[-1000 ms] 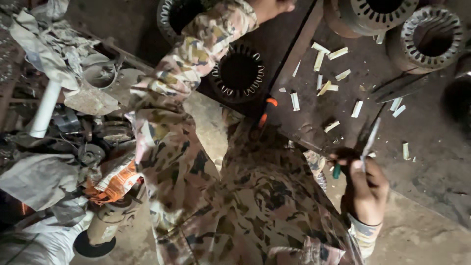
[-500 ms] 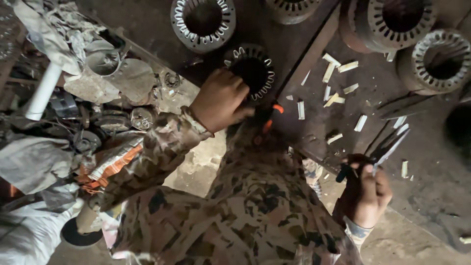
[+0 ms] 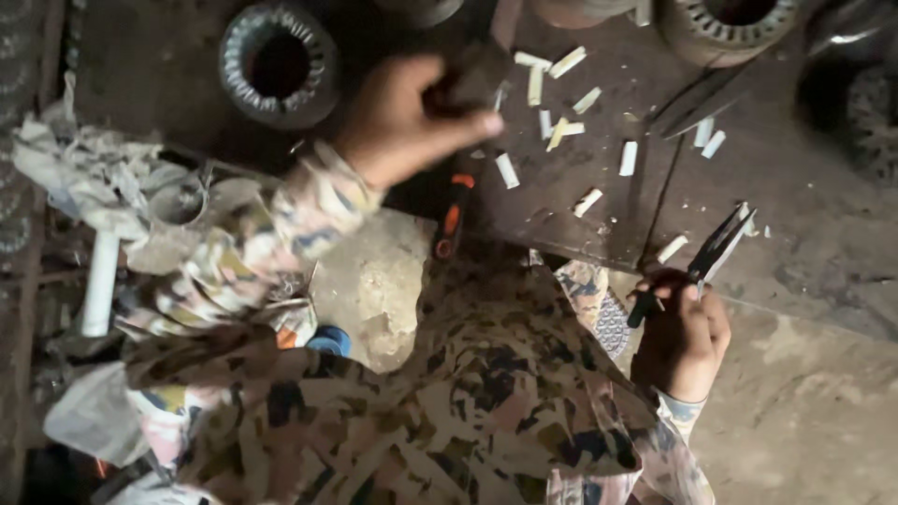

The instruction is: The person inserts small white rectangular pieces into the slots of circular metal stator cores using pliers. They work on multiple stators placed on a metal table, picking up pieces and placing them into the slots one by one.

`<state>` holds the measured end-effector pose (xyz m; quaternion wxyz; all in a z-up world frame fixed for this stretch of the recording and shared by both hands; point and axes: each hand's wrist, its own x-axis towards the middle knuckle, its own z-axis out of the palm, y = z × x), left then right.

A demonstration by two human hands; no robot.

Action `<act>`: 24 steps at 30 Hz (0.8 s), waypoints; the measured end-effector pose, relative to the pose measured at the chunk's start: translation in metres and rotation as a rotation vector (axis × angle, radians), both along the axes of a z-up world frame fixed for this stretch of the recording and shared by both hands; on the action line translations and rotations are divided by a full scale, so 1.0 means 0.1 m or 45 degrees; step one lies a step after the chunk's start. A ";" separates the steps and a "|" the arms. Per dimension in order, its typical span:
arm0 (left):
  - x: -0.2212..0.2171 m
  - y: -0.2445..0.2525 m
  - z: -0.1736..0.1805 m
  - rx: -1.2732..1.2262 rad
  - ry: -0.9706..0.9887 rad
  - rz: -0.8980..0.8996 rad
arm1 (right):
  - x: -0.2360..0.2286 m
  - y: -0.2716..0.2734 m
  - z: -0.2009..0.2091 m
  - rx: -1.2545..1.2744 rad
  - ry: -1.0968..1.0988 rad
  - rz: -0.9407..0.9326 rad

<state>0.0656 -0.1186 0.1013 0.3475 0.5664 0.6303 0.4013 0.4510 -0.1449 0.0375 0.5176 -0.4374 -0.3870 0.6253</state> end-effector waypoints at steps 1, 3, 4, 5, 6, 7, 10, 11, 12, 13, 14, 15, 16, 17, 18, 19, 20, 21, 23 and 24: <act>0.13 0.02 0.01 0.022 -0.009 -0.070 | 0.01 0.00 -0.02 0.007 -0.014 -0.017; 0.52 0.09 -0.13 0.422 0.088 -0.205 | 0.08 -0.05 -0.03 0.001 -0.060 -0.036; 0.67 0.12 -0.21 0.628 0.136 -0.273 | 0.11 -0.07 -0.02 0.062 -0.014 0.020; 0.80 0.15 -0.31 0.627 0.244 -0.287 | 0.14 -0.09 0.00 0.123 0.031 0.076; 0.92 0.16 -0.41 0.625 0.346 -0.299 | 0.17 -0.11 0.01 0.183 0.070 0.133; 1.00 0.20 -0.50 0.624 0.449 -0.312 | 0.19 -0.12 0.02 0.187 0.059 0.181; 1.25 0.28 -0.74 0.380 0.768 -0.497 | 0.29 -0.17 0.02 0.160 -0.072 0.270; 1.31 0.28 -0.80 0.411 0.823 -0.493 | 0.31 -0.17 0.01 0.138 -0.182 0.261; 1.38 0.26 -0.85 0.436 0.866 -0.498 | 0.33 -0.18 -0.01 0.101 -0.298 0.247; 1.45 0.24 -0.89 0.461 0.909 -0.503 | 0.33 -0.17 -0.03 0.105 -0.348 0.294; 1.51 0.24 -0.93 0.458 0.920 -0.459 | 0.31 -0.10 -0.08 0.115 -0.390 0.343; 1.56 0.24 -0.96 0.454 0.930 -0.415 | 0.28 -0.04 -0.13 0.124 -0.432 0.393; 1.60 0.23 -0.99 0.448 0.933 -0.370 | 0.29 0.01 -0.15 0.026 -0.420 0.484; 1.62 0.21 -1.02 0.472 0.884 -0.345 | 0.32 0.05 -0.15 -0.073 -0.404 0.574; 1.60 0.20 -1.05 0.503 0.844 -0.319 | 0.33 0.09 -0.18 -0.163 -0.376 0.659; 1.58 0.18 -1.07 0.532 0.804 -0.293 | 0.34 0.12 -0.21 -0.144 -0.427 0.734; 1.51 0.16 -1.10 0.541 0.751 -0.358 | 0.38 0.16 -0.23 -0.122 -0.477 0.813; 1.42 0.14 -1.12 0.549 0.698 -0.422 | 0.43 0.18 -0.25 -0.100 -0.526 0.893; 1.27 0.11 -1.16 0.549 0.629 -0.503 | 0.51 0.26 -0.33 -0.183 -0.469 0.998; 1.22 0.11 -1.17 0.541 0.607 -0.525 | 0.54 0.30 -0.36 -0.220 -0.439 1.050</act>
